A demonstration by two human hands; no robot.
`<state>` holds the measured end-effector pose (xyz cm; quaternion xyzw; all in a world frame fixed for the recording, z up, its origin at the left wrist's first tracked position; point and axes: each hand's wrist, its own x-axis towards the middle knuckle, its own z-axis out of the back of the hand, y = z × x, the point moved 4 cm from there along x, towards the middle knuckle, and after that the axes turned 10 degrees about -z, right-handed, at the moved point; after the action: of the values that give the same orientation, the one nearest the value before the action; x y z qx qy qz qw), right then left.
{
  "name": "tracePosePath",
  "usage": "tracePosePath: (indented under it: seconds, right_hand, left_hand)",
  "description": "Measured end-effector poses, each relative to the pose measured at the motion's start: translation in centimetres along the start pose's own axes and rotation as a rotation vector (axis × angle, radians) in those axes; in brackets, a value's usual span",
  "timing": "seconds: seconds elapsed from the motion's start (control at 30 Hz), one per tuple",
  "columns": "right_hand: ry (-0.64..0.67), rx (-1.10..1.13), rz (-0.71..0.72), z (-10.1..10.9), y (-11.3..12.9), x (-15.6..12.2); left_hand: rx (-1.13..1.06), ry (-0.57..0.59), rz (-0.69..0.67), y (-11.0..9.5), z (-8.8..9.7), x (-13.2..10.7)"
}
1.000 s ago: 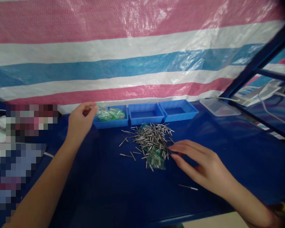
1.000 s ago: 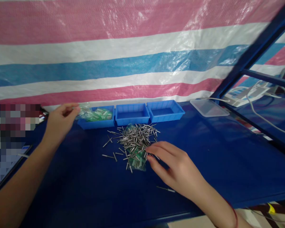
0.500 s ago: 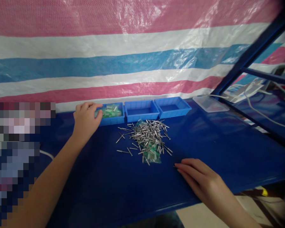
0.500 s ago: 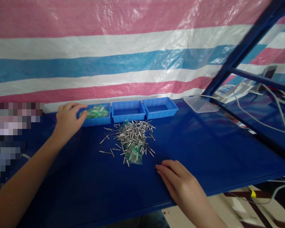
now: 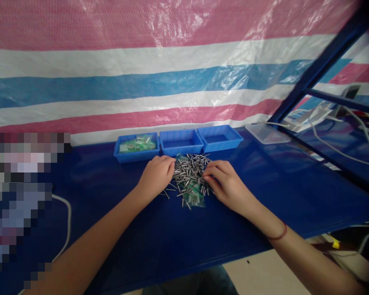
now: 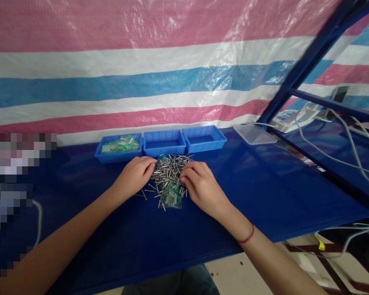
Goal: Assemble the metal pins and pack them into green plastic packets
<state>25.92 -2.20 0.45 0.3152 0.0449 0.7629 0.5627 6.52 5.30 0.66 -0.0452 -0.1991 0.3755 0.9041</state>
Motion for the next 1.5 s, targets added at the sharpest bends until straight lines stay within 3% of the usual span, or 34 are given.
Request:
tracePosePath:
  seconds: [0.13,0.33,0.5,0.77,0.9,1.0,1.07,1.2,1.27,1.37,1.43,1.5]
  right_hand:
    - [0.032,-0.006,0.039,-1.8,1.0,2.6]
    - [0.15,-0.065,0.081,-4.1,1.6,2.2]
    - [0.113,-0.045,0.077,-4.1,1.5,2.4]
    - [0.055,-0.004,0.07,-4.1,1.6,2.7]
    - [0.031,-0.012,0.037,-4.0,1.6,3.1]
    - [-0.042,0.051,-0.028,-3.3,1.8,4.4]
    - [-0.079,0.151,-0.079,-2.9,2.2,5.6]
    - [0.061,0.387,-0.112,-3.3,3.2,7.4]
    - [0.045,0.417,-0.067,-3.2,3.6,7.5]
    - [-0.1,0.267,0.118,-2.2,4.0,6.8]
    - [-0.143,0.124,0.251,-1.7,4.3,6.1]
    - [-0.158,0.023,0.342,-1.5,4.6,5.5]
  left_hand:
    - [-0.065,-0.011,0.081,0.1,-0.8,1.5]
    - [-0.191,-0.048,0.169,0.8,-1.3,2.3]
    - [-0.348,-0.088,0.267,1.8,-1.7,2.5]
    - [-0.575,-0.187,0.274,2.0,-1.0,2.6]
    - [-0.633,-0.288,0.303,1.4,0.8,2.0]
    - [-0.809,-0.371,0.357,0.8,1.7,0.7]
    - [-0.932,-0.39,0.411,0.5,1.6,-0.2]
    - [-1.115,-0.456,0.5,0.5,0.8,-1.7]
    - [-1.177,-0.497,0.567,0.9,0.4,-2.2]
    - [-1.301,-0.444,0.736,1.1,-0.1,-2.8]
    - [-1.409,-0.304,0.806,0.6,-0.3,-3.1]
    - [-1.473,-0.187,0.789,-0.3,-0.2,-3.3]
